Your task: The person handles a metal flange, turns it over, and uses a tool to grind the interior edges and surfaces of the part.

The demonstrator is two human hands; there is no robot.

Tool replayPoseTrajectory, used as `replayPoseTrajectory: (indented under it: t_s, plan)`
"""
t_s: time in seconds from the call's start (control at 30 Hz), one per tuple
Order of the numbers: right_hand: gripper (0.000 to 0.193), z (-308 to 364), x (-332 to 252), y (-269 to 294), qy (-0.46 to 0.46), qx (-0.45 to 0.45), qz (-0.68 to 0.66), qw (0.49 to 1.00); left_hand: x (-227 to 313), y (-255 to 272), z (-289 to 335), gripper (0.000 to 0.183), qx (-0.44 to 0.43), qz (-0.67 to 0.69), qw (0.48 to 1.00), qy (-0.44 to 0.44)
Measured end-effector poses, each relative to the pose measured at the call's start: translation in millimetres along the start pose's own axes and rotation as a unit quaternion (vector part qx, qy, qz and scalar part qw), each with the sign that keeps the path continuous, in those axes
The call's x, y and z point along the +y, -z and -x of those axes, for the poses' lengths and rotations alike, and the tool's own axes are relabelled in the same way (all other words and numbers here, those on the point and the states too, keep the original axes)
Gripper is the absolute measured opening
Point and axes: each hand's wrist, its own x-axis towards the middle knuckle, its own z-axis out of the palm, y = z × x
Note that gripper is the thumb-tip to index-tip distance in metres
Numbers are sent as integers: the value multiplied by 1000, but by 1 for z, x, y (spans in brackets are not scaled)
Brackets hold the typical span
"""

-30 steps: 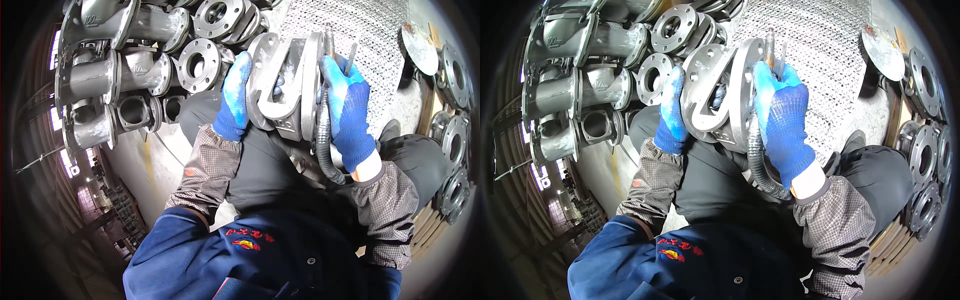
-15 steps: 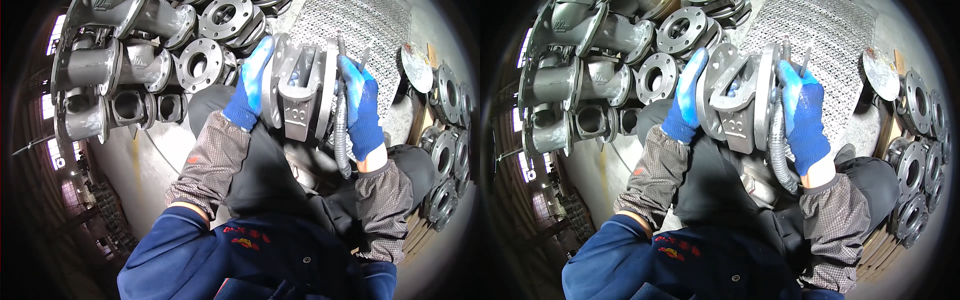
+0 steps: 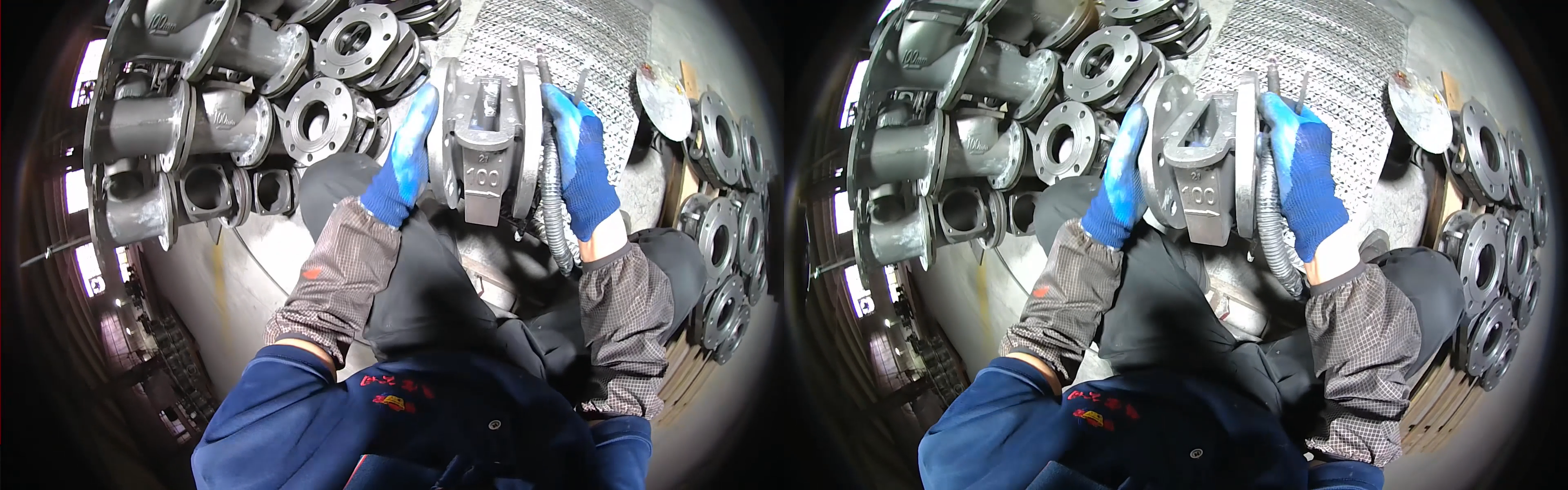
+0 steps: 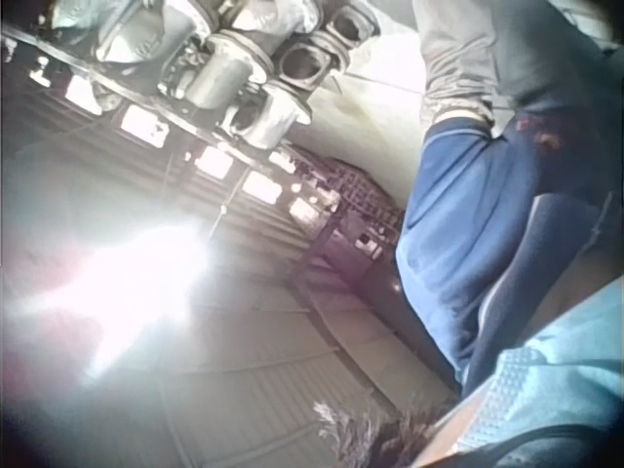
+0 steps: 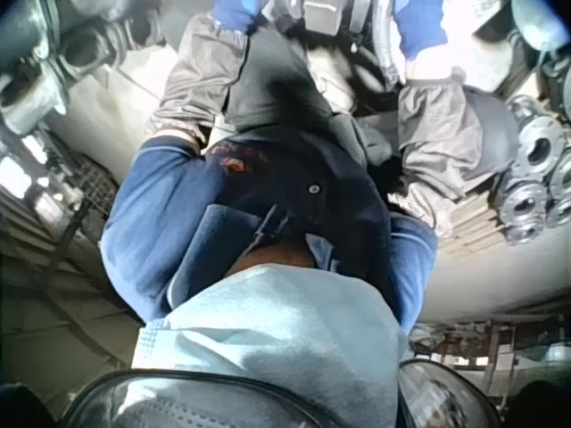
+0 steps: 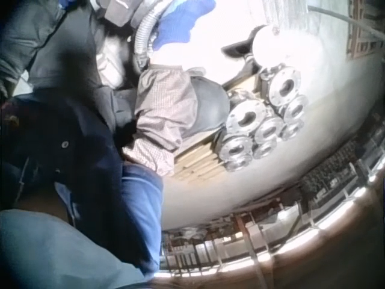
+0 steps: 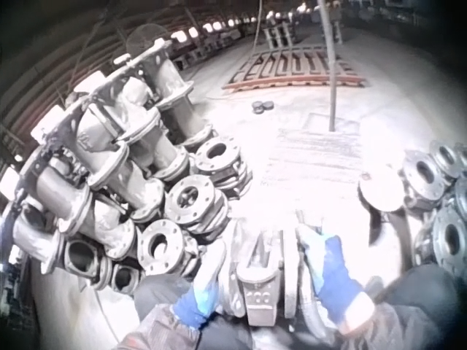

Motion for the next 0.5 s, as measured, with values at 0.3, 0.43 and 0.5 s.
replayPoseTrajectory:
  t_s: [0.3,0.43,0.5]
  plan:
    - [26,-19,7,-12,-47,14,-105,993,6,-18,12,52,87,117,989,18]
    - [31,-30,26,-2,23,25,-82,996,6,-11,-18,50,61,141,988,30]
    - [31,-26,27,-6,-14,43,-89,995,7,-5,-28,53,80,103,991,20]
